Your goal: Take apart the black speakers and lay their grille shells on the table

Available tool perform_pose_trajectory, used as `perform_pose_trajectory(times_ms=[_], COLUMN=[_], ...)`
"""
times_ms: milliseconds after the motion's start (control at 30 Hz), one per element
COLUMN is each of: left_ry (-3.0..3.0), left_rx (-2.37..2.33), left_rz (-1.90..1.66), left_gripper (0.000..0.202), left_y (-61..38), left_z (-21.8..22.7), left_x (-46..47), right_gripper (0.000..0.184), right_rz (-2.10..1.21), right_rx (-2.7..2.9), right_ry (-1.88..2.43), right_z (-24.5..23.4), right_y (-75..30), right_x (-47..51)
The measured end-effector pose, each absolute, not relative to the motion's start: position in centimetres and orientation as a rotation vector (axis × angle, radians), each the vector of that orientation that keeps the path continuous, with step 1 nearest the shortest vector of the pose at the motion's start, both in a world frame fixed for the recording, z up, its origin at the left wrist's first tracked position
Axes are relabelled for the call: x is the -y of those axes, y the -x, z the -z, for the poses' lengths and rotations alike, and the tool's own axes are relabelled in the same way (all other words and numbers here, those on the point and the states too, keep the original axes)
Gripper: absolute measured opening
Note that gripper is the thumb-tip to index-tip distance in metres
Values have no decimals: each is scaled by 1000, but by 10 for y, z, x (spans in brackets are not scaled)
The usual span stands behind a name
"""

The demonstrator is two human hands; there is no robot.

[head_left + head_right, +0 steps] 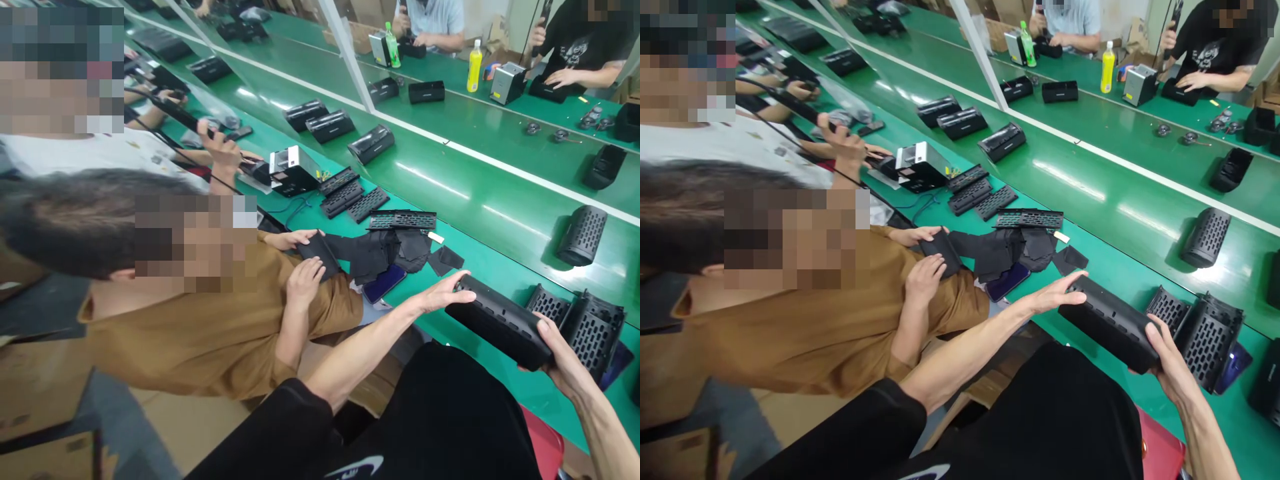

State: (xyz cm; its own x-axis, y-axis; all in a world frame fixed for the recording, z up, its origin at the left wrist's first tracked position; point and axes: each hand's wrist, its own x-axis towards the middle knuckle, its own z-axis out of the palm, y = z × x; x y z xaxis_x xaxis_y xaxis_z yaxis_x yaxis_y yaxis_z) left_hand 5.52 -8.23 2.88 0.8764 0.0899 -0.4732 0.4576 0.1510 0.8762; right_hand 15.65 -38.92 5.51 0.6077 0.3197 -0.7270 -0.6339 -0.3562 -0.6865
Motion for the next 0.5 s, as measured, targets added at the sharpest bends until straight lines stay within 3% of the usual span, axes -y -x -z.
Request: perform_pose_trajectory(times_ms=[233, 400, 500], left_ry=[-1346, -1199, -1216], left_rx=[-594, -514, -472], left_rz=[303, 393, 385], left_gripper=[84, 115, 116], left_y=[-55, -59, -67], left_z=[-8, 4, 7], left_x=[85, 62, 45], right_gripper=[86, 81, 75], right_rz=[-934, -1002, -998], right_rx=[-32, -10, -28], right_ry=[1884, 1784, 1644], right_z=[-28, -25, -28], right_y=[-151, -136, -127], right_x=[404, 391, 377])
